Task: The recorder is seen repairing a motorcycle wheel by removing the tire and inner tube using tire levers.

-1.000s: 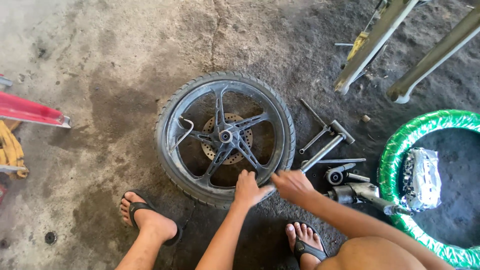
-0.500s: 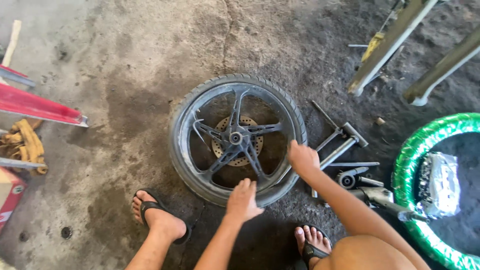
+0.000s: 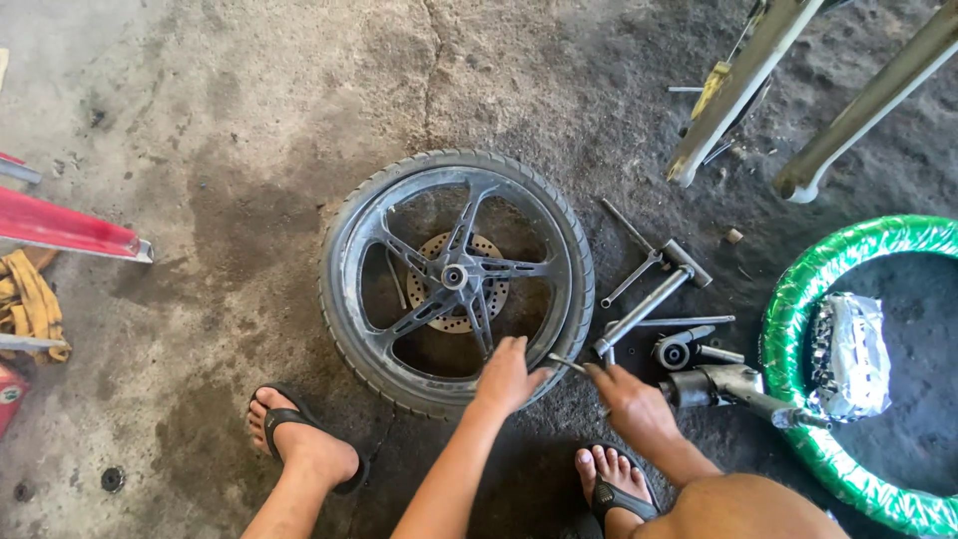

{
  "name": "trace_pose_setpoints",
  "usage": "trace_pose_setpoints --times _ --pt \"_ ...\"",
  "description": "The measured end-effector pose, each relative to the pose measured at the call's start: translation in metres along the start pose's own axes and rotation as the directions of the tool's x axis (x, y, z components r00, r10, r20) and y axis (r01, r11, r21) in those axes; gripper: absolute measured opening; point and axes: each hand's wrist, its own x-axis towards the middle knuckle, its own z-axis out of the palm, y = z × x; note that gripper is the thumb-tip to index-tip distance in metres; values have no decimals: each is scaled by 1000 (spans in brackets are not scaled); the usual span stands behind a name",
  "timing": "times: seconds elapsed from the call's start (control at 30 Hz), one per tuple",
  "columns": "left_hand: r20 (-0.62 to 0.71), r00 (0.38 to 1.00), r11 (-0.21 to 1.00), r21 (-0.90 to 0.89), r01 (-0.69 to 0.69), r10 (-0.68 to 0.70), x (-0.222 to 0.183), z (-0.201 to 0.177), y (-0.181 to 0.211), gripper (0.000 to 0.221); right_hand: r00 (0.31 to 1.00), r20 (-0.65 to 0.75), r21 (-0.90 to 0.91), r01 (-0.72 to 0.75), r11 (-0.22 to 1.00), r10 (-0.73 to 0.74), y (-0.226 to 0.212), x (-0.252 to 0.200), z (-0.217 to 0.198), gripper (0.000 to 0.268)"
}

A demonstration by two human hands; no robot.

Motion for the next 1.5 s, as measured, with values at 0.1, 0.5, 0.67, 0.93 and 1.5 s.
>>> trace_pose_setpoints --times 0.1,0.5,0.67,0.93,1.5 --pt "215 951 974 108 201 -220 16 17 3 71 996 91 -162 36 986 -22 4 1 26 64" --pt "127 942 949 99 300 -311 17 24 2 67 946 323 -181 78 980 -16 -14 45 36 47" --pt "42 999 963 270 20 -32 -12 12 21 72 906 423 -113 79 990 -24 -53 122 21 34" --pt "115 992 921 389 -8 -41 -27 1 11 99 945 140 -198 -265 944 295 -14 213 57 16" --pt "447 856 952 265 152 -261 -14 -51 -18 107 890 300 401 -444 801 343 46 23 50 25"
